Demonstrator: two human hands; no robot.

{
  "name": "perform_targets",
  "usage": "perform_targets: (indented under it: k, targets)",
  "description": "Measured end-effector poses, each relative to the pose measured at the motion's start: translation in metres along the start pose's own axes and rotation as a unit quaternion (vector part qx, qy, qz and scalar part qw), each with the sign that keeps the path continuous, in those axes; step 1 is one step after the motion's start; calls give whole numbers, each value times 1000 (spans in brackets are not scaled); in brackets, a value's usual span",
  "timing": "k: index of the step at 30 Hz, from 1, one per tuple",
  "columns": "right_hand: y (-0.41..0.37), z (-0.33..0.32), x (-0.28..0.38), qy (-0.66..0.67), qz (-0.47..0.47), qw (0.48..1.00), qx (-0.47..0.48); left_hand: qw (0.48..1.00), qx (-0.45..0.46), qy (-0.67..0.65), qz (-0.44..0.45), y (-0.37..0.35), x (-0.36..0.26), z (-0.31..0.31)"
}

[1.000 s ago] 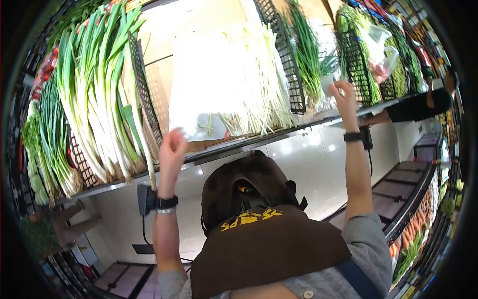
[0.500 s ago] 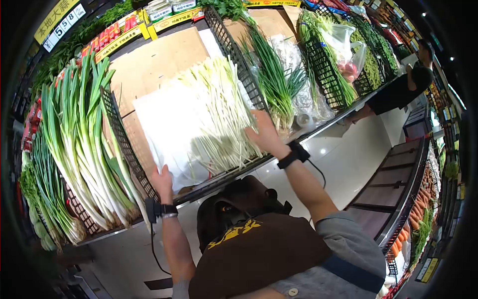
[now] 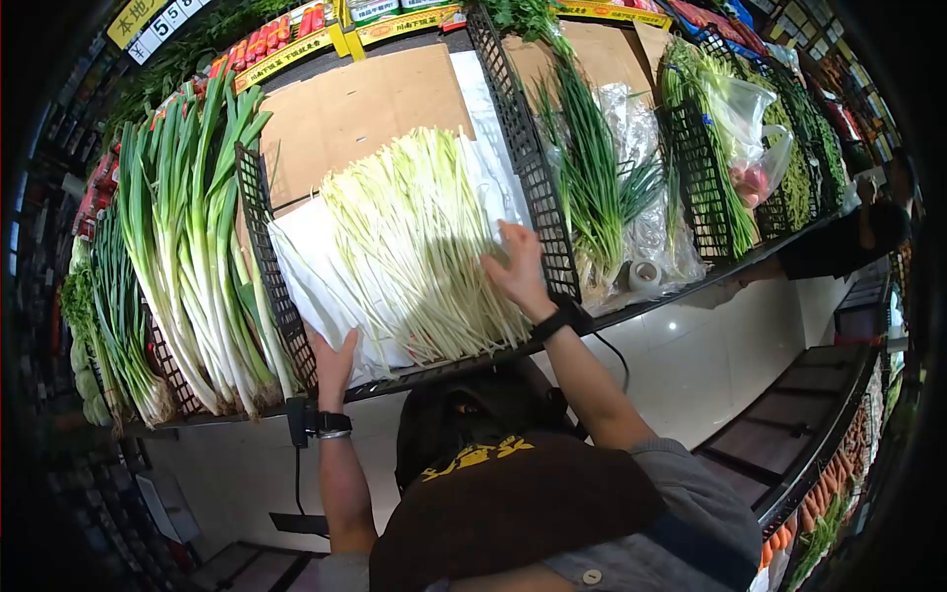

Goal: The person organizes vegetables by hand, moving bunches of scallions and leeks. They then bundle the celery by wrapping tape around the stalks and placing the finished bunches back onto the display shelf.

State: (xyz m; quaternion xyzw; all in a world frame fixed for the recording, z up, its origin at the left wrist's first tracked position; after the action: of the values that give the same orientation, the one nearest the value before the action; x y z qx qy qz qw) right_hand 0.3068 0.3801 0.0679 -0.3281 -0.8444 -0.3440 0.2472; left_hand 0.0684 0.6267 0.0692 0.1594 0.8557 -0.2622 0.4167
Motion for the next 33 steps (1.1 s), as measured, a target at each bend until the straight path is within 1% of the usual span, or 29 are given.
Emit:
perform_targets:
  k: [1,2,3,4,5,6,7,9,11,13,14,15,16,17,19,20,21,22,23,24,25,26,27,28,29,30,31,32,33]
  targets:
    - [1,-10,0,2,14,1000,-4,998,57,-8,-7,-1,-6,-1]
    - [-3,-11,3,7,54,998,7,989,124,-72,-42,9,2,-3]
    - [-14,-8,9,13,93,995,26,977,143,-125,-95,-4,-17,-5]
    - [-21,1,10,20,104,993,54,961,155,-181,-141,-15,-44,-1]
    - [-24,12,9,28,112,990,85,934,207,-247,-157,-6,-38,11]
    - [-6,31,6,217,-5,976,33,999,22,-45,-8,0,-36,36]
    - [-4,45,4,214,-6,976,33,996,27,-51,71,26,-10,60]
    - [5,65,6,69,-8,996,52,980,101,-160,-60,14,-55,71]
    - [31,53,22,143,85,976,137,984,90,-145,-56,25,-68,72]
    - [52,36,47,145,103,981,77,984,109,-138,-12,34,-95,59]
    - [50,35,37,140,116,981,69,984,124,-131,-11,40,-90,53]
    - [45,44,28,137,112,983,59,989,110,-96,7,46,-81,40]
    - [38,55,22,135,103,984,49,993,93,-61,26,56,-70,20]
    - [28,60,12,139,109,983,46,996,64,-13,60,84,-25,8]
    - [15,48,-15,102,115,983,96,986,60,115,105,79,8,-15]
    - [10,31,-9,143,132,971,141,991,21,98,85,67,12,-24]
    - [7,19,-2,135,180,952,207,995,-7,77,66,50,5,-29]
    - [-14,31,-8,142,177,953,200,983,-56,105,138,21,-17,-33]
    - [-30,46,-20,128,76,979,138,963,-111,120,214,-8,-44,-34]
    - [-22,17,21,66,153,961,220,930,-161,211,255,-28,-60,-37]
    - [-29,35,9,9,134,971,200,883,-217,299,290,-41,-69,-39]
    - [-26,33,8,21,166,961,221,882,-212,294,302,-51,-72,-37]
    - [-25,33,9,17,172,962,210,871,-218,274,345,-58,-75,-35]
    - [-27,35,11,34,196,959,203,857,-221,251,392,-59,-80,-34]
    - [-32,39,15,53,219,953,201,855,-214,246,403,-56,-83,-31]
    - [-37,45,11,52,212,965,147,885,-158,203,387,-50,-86,-22]
    - [-36,43,17,47,216,965,141,911,-102,159,367,-44,-83,-13]
    - [-36,40,23,-15,224,967,122,927,-95,181,316,-16,-61,-1]
    - [-35,35,32,-75,232,964,104,927,-91,178,318,9,-42,8]
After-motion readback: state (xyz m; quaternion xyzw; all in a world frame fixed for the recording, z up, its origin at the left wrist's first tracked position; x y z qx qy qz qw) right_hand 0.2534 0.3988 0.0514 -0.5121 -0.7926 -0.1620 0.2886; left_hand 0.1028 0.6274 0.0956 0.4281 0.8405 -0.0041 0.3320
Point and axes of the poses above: each hand's wrist, its own y-axis towards the middle knuckle, its own z-axis out of the palm, x = y × z, the point moved 2 cm from there along y, towards the middle knuckle, and after that the axes turned 13 degrees about -z, right-handed, at the moved point
